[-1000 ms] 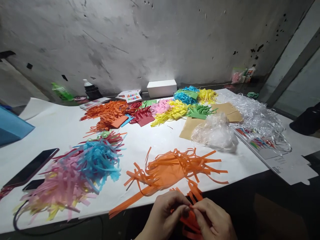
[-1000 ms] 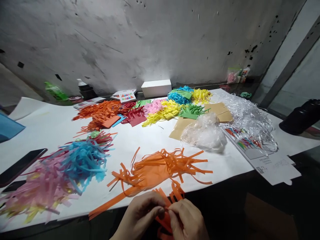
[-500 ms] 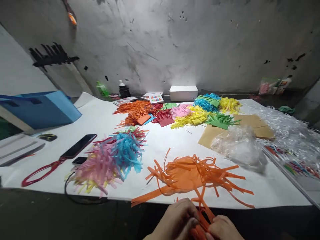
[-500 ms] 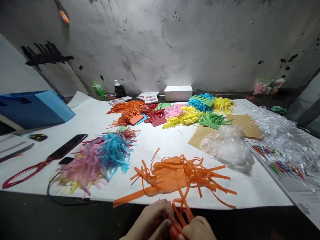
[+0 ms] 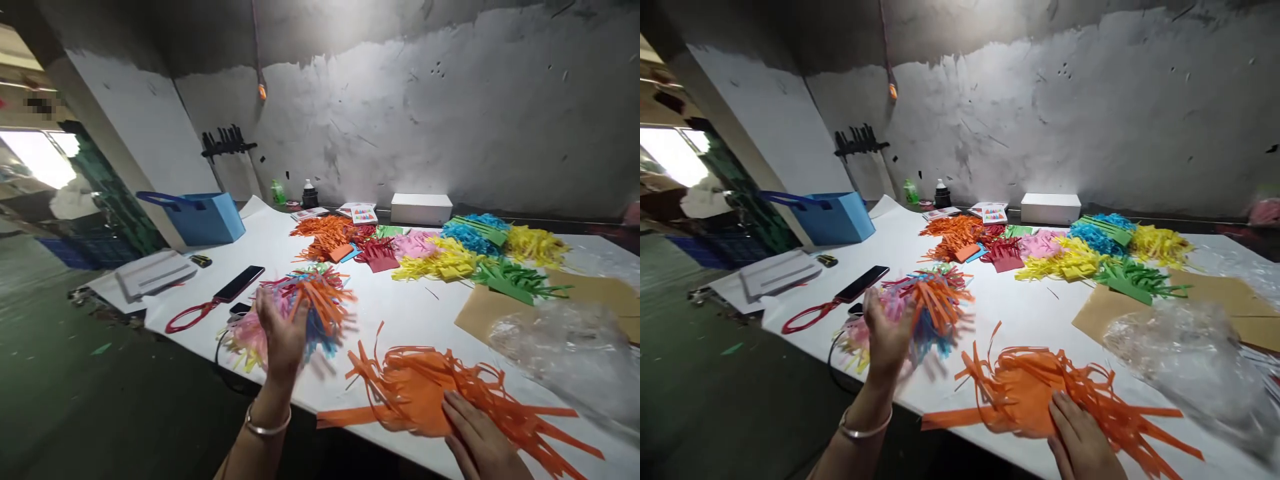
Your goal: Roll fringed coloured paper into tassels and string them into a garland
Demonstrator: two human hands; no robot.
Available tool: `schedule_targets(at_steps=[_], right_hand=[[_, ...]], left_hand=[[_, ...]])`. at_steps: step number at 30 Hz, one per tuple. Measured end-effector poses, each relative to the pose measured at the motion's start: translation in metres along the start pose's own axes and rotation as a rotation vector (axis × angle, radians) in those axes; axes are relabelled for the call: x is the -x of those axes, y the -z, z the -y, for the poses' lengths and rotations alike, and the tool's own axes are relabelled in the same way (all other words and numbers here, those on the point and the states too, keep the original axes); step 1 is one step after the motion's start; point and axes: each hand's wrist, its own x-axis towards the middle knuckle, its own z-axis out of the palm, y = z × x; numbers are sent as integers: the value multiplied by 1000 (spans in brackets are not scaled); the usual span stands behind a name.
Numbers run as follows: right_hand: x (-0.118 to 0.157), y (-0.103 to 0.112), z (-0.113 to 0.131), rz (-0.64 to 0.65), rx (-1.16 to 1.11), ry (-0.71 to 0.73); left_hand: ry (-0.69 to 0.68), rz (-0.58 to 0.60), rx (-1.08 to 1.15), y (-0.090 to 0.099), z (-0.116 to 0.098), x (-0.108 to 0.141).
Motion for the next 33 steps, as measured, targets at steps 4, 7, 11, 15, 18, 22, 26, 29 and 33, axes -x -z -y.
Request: schedule_targets(at_steps=[4, 7, 11, 15, 18, 22, 26, 29, 33], right_hand=[[-1, 1, 3, -17, 95, 1], [-10, 9, 13, -26, 71, -10], [-10, 19, 22, -18, 34, -90], [-6, 23, 31, -16, 43, -168], [-16, 21, 40, -4, 42, -252], [-32, 15, 34, 31, 87, -414], [-10, 26, -9, 44, 389, -632], [17, 50, -34, 9, 521, -808], [20, 69, -17, -64, 432, -774]], left_hand=[[-501, 882, 30, -30, -11, 87], [-672, 1335, -50, -62, -18, 135], [-555, 1051, -610, -93, -12, 120], [-432, 832, -819, -94, -9, 94], [-576, 1037, -656, -81, -17, 111], [-747, 1338, -402, -67, -25, 145], [-717, 1268, -426, -66, -20, 150], [-720, 1196, -407, -69, -12, 147], [-739, 1142, -327, -78, -5, 145]])
